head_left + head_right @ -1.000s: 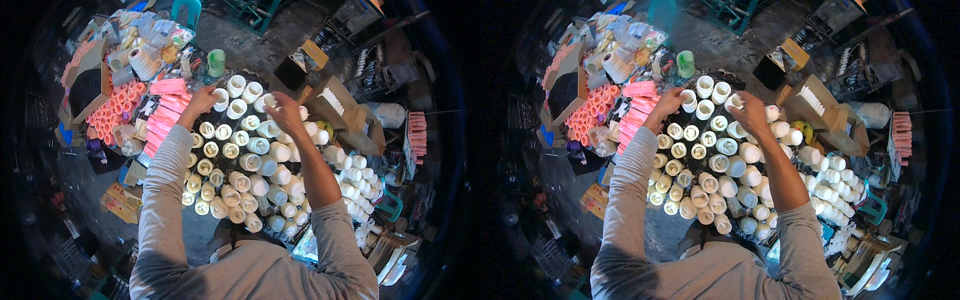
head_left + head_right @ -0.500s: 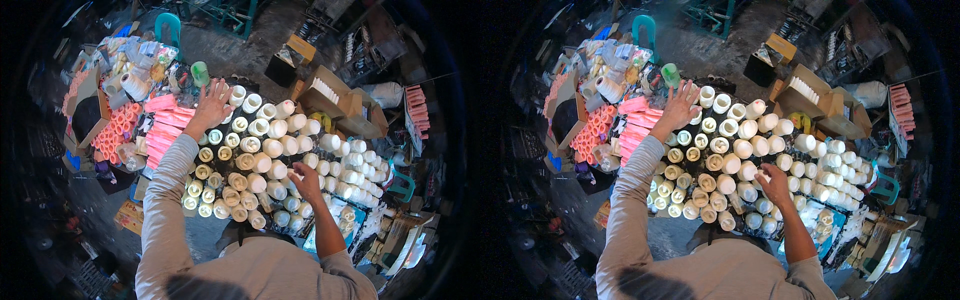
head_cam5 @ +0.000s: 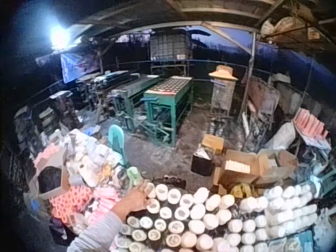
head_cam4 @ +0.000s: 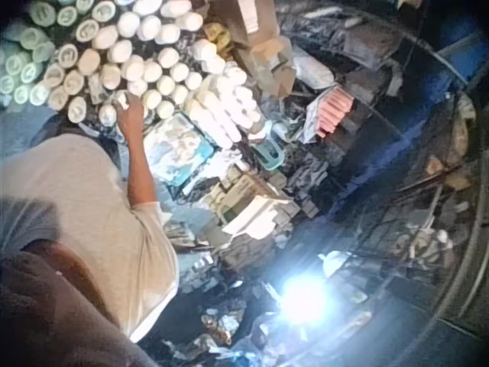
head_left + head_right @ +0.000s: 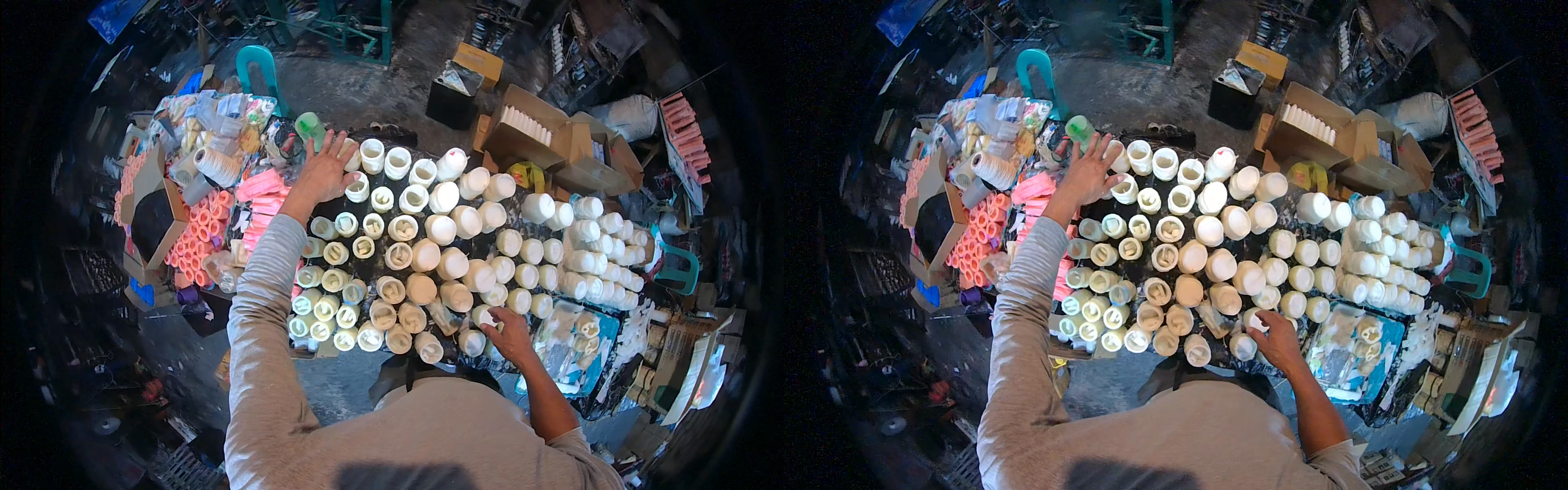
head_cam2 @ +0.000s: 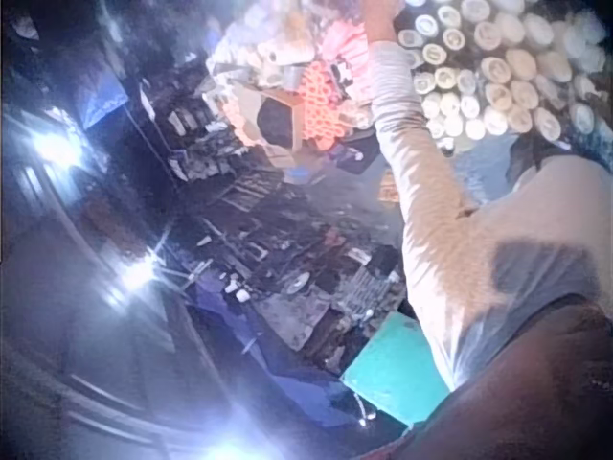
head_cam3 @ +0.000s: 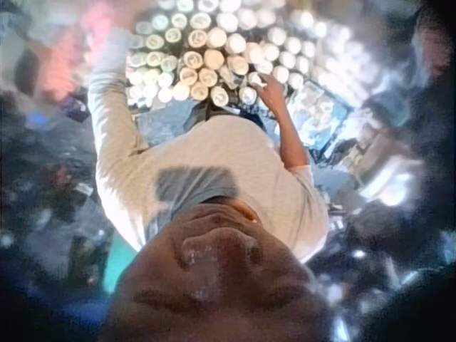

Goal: The person repeatedly picks up white cylindrical candle bodies, inserts wicks into their centers, and places the assembled candles back onto a table among many others. The person handles the items one at a time in a repetitive sequence.

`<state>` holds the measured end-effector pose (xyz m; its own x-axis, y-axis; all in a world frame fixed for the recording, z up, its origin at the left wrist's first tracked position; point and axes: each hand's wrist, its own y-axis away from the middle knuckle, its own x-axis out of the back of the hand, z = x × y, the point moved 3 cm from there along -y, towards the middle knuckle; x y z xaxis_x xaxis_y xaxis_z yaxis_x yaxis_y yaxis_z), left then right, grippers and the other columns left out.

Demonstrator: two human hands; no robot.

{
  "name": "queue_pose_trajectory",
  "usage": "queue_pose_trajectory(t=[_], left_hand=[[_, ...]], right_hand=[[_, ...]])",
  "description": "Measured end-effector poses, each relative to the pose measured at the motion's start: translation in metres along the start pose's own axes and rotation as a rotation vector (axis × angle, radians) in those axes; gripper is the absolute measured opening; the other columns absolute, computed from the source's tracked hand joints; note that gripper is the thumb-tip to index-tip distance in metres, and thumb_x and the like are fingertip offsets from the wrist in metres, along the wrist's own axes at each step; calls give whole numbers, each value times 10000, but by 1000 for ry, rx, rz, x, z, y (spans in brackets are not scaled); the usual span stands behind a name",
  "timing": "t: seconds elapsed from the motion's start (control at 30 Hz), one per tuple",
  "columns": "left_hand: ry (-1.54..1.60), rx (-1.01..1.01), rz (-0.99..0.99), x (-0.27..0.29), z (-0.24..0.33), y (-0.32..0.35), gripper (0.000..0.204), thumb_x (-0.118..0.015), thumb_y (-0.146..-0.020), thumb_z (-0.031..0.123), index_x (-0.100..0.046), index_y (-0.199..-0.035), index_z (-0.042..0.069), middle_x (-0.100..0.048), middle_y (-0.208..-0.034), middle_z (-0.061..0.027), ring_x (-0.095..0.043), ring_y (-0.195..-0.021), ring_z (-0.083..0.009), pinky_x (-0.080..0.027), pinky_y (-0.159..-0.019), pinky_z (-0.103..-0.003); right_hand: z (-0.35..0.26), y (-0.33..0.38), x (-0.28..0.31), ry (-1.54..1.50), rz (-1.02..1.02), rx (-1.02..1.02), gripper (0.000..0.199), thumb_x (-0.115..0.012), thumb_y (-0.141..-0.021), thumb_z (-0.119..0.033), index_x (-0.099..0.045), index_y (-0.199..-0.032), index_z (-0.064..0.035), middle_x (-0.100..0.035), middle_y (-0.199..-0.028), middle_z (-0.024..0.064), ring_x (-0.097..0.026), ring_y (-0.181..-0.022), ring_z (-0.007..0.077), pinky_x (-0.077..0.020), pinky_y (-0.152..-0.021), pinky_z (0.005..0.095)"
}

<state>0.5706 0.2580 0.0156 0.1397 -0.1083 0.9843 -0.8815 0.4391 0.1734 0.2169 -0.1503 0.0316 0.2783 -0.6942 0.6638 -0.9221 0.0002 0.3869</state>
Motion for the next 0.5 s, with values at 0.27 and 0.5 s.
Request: queue_pose_trajectory(t=[0.27, 0.5], left_hand=[[-213, -115, -171, 15, 24, -18, 714, -686, -983, 319, -411, -1631, 201, -283, -1740, -125, -199, -1619, -365, -182, -1270, -669], [-191, -175, -123, 15, 59, -36, 618, -631, -1014, 260, -453, -1604, 206, -296, -1738, -100, -220, -1618, -339, -201, -1274, -630]], right_hand=[[17, 26, -7, 22, -32, -14, 449, -789, -895, -295, -713, -1212, 14, -728, -1119, 235, -706, -1028, 413, -559, -915, 471], [38, 46, -10, 19, -12, -62, 458, -788, -899, -315, -715, -1218, 7, -726, -1150, 241, -705, -1049, 410, -553, -944, 481]])
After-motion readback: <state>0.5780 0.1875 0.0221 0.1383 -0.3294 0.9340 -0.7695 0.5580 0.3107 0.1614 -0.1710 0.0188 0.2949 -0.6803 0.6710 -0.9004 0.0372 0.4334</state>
